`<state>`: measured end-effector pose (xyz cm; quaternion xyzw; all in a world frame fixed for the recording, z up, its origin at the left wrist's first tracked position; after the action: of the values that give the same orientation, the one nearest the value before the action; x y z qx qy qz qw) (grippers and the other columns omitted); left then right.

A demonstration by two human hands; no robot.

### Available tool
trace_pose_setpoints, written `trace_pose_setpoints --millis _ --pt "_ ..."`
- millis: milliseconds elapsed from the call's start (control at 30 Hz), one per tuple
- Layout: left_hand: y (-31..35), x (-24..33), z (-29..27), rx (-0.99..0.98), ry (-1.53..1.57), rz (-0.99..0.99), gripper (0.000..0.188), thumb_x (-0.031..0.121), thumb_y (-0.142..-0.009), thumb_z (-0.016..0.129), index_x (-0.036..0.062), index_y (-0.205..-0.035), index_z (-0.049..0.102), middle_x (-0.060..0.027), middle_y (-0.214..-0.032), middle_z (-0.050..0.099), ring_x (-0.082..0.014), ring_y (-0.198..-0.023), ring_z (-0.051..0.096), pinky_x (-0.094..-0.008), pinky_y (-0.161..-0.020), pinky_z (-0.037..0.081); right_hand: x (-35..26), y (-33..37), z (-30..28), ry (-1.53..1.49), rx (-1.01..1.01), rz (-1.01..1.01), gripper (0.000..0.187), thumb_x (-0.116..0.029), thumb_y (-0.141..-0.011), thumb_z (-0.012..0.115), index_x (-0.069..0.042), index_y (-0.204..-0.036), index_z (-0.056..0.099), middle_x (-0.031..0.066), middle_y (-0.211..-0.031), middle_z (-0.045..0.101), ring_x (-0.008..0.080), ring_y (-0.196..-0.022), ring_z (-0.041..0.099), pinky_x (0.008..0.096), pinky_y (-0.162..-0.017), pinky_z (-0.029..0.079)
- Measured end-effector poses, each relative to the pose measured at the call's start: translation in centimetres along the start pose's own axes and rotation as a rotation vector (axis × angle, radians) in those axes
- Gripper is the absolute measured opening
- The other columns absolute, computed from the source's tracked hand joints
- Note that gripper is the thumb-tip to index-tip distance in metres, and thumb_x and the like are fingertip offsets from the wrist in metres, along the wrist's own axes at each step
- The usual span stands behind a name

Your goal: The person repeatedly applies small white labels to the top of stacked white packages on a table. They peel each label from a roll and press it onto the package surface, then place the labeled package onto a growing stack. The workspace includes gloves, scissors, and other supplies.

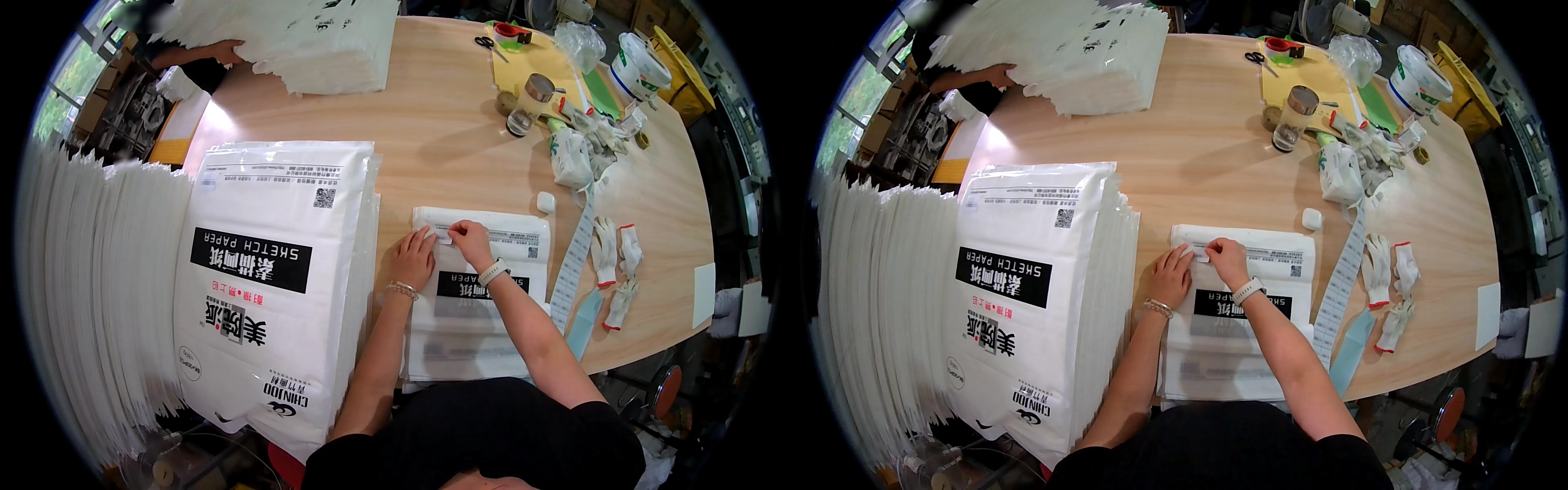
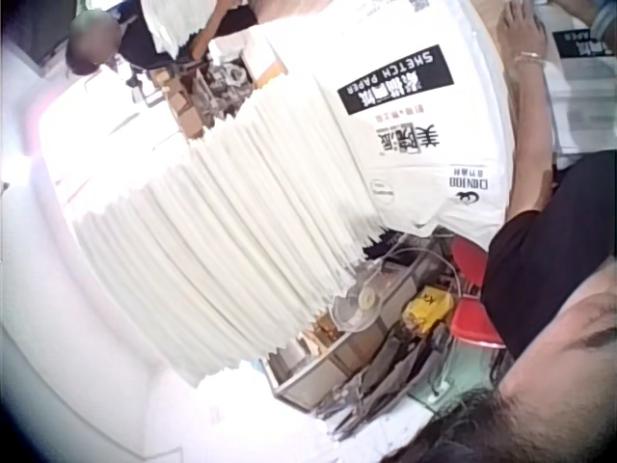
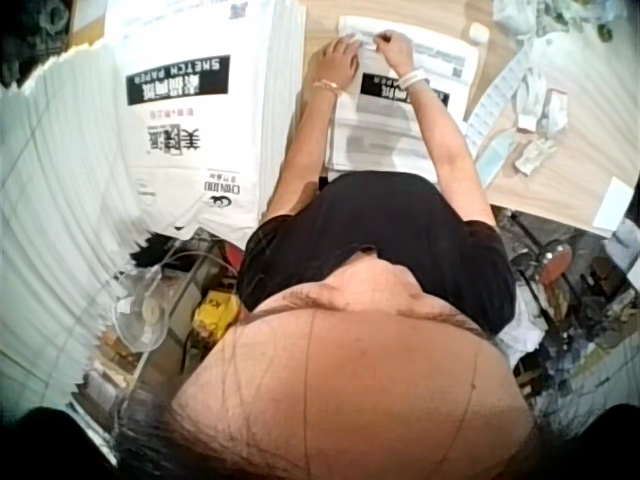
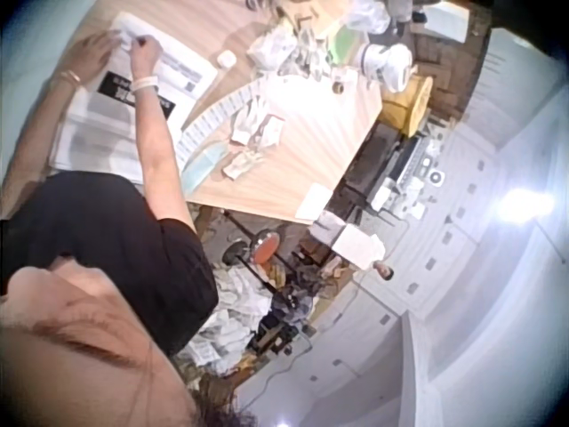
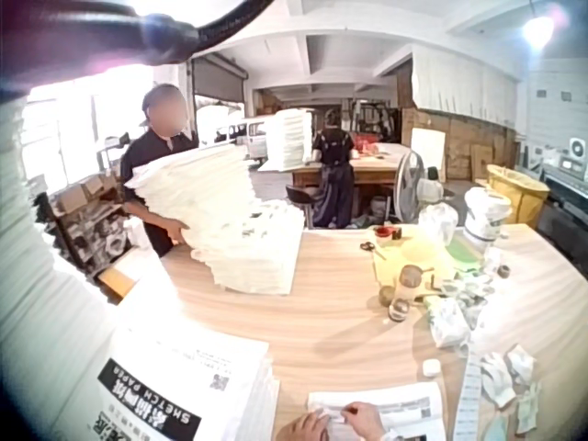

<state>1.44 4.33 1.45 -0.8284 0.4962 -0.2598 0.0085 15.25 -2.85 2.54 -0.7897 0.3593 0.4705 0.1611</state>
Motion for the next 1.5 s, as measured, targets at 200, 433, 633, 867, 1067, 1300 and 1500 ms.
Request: trace_pose_setpoints --millis 200,433,633,867,1067,1300,1500 --pt "0.1 -0.1 0.1 -0.023 0.009 -0.004 0.036 0.016 -0.072 0.053 0.0193 -0.108 0.052 0.0 -0.123 0.039 -0.0216 -0.112 0.036 -0.0401 -0.089 0.033 -0.1 -0.1 0.1 0.017 0.006 -0.025 0.011 -0.01 -0.068 0.061 0.0 -0.073 0.062 0.0106 -0.062 0.061 0.0179 -0.056 0.059 0.0268 -0.056 0.046" --pt "0.2 0.3 -0.3 -0.053 -0.028 -0.016 0.038 0.014 -0.072 0.053 0.0194 -0.109 0.052 -0.0016 -0.123 0.039 -0.0231 -0.111 0.036 -0.0376 -0.092 0.03 0.0 0.4 1.0 0.246 0.005 -0.164 0.016 -0.015 -0.068 0.062 -0.003 -0.076 0.057 0.0119 -0.071 0.059 0.026 -0.07 0.058 0.0333 -0.058 0.045" --pt "-0.8 -0.2 -0.2 -0.098 0.016 -0.025 0.034 0.014 -0.074 0.052 0.0154 -0.108 0.053 -0.0038 -0.121 0.04 -0.0247 -0.106 0.041 -0.037 -0.089 0.035 -0.2 1.1 -3.1 0.419 0.328 -0.173 0.032 -0.019 -0.068 0.064 -0.005 -0.091 0.047 0.0112 -0.072 0.054 0.0286 -0.072 0.054 0.0362 -0.059 0.043" --pt "-7.7 -1.5 0.8 -0.093 0.065 -0.105 0.031 0.019 -0.068 0.064 0.0098 -0.097 0.057 -0.0071 -0.102 0.053 -0.024 -0.097 0.047 -0.0364 -0.081 0.041 5.7 9.8 -15.2 0.112 0.36 -0.044 0.016 -0.005 -0.07 0.061 -0.002 -0.083 0.052 0.0047 -0.062 0.045 0.0122 -0.055 0.041 0.0243 -0.052 0.038" --pt "-10.9 -0.4 -1.6 -0.544 0.139 -0.334 0.025 0.02 -0.062 0.07 0.0095 -0.082 0.06 -0.0066 -0.087 0.059 -0.023 -0.082 0.055 -0.0334 -0.073 0.043 13.0 23.1 -23.6 -0.019 0.452 0.162 0.012 -0.006 -0.072 0.061 -0.001 -0.08 0.053 0.0004 -0.064 0.048 0.0078 -0.057 0.043 0.0218 -0.051 0.038" --pt "-11.2 -0.7 -1.5 -0.599 0.587 -0.289 0.025 0.022 -0.061 0.073 0.0043 -0.075 0.06 -0.0049 -0.071 0.06 -0.0139 -0.064 0.055 -0.0254 -0.063 0.044 15.9 29.5 -23.9 -0.085 0.214 0.477 0.018 -0.011 -0.073 0.06 -0.002 -0.086 0.052 0.0018 -0.059 0.051 0.009 -0.05 0.049 0.0224 -0.044 0.04" --pt "-11.6 2.2 -4.1 -0.471 0.206 -0.145 0.015 0.025 -0.067 0.067 0.011 -0.071 0.062 -0.0024 -0.073 0.061 -0.0182 -0.066 0.056 -0.031 -0.062 0.043 12.6 29.6 -22.9 -0.097 -0.035 0.689 0.023 -0.018 -0.075 0.059 -0.001 -0.087 0.049 0.0054 -0.062 0.054 0.0122 -0.051 0.054 0.024 -0.041 0.042"
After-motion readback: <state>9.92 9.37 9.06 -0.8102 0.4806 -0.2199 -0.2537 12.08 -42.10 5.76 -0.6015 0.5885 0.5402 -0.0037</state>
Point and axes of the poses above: each hand's wrist, its own y-axis away from the middle knuckle, its own z-axis out of the palm, x = y × z, the point moved 2 cm from there along -y, towards the middle knuckle
